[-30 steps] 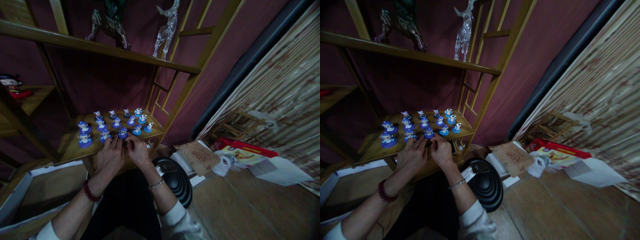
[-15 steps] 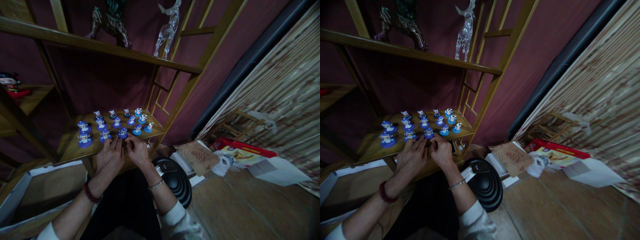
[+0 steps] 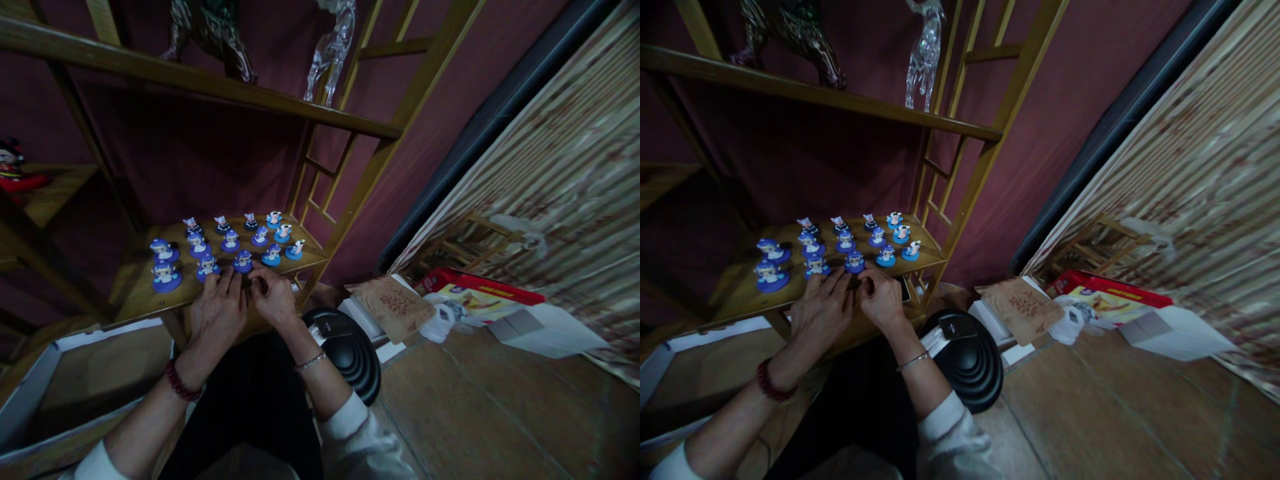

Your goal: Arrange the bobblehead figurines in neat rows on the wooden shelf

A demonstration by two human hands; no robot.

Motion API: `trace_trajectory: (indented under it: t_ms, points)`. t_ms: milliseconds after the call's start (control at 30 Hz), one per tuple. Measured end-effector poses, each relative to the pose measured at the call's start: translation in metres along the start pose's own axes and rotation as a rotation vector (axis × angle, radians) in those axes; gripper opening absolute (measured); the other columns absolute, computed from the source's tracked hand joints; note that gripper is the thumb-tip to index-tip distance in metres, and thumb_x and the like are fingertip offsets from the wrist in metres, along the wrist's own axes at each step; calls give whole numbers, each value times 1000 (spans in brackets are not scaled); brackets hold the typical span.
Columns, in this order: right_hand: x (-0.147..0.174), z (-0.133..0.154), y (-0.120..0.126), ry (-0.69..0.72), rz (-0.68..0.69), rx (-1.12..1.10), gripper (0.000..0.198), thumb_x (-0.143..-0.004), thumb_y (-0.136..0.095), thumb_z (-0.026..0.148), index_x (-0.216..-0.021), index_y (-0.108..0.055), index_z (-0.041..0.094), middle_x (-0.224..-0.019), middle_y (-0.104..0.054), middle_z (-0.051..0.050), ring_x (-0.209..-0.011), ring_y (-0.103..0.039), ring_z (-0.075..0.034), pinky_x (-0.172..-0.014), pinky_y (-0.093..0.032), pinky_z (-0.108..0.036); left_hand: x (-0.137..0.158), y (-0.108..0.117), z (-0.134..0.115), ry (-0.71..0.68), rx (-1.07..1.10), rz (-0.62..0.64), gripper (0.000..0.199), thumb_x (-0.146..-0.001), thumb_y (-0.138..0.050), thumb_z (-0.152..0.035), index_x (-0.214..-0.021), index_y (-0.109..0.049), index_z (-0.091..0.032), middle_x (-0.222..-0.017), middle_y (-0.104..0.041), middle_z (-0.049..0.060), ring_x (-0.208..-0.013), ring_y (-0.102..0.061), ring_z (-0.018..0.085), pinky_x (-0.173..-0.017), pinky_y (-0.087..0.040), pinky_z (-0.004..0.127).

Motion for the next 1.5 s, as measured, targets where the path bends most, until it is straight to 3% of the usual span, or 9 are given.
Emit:
trace_trajectory:
  t_ms: [700,1033,1500]
  points:
    - [2,-2,0,-55,-10,-20,25,-77,-53,8,-86,-65,27,-115,-69,4,-98,-69,-15,-92,-52,-26,2,2,1,-4,9,-4,38,-87,-41,-23,-116,-62,-9,-124,-63,12,-102,-54,29,-70,-51,36]
    - [4,-1,0,-16,-80,-67,23,-76,-50,6,-86,-63,23,-115,-69,-2,-107,-65,-15,-96,-49,-26,2,0,1,-21,26,29,40,-87,-42,-21,-118,-60,-5,-126,-61,16,-105,-53,29,-81,-51,38]
    - [6,-2,-2,-34,-87,-45,23,-79,-49,9,-90,-63,24,-115,-69,-1,-104,-66,-15,-93,-51,-27,4,-1,3,-38,16,34,40,-88,-40,-23,-119,-60,-7,-127,-61,13,-107,-51,30,-76,-51,37]
Point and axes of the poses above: each hand's wrist, its own x-axis away from the middle knuckle, its own y-axis out of the back of the hand, z = x × y, the point moved 8 cm from there along -x, towards the middle knuckle
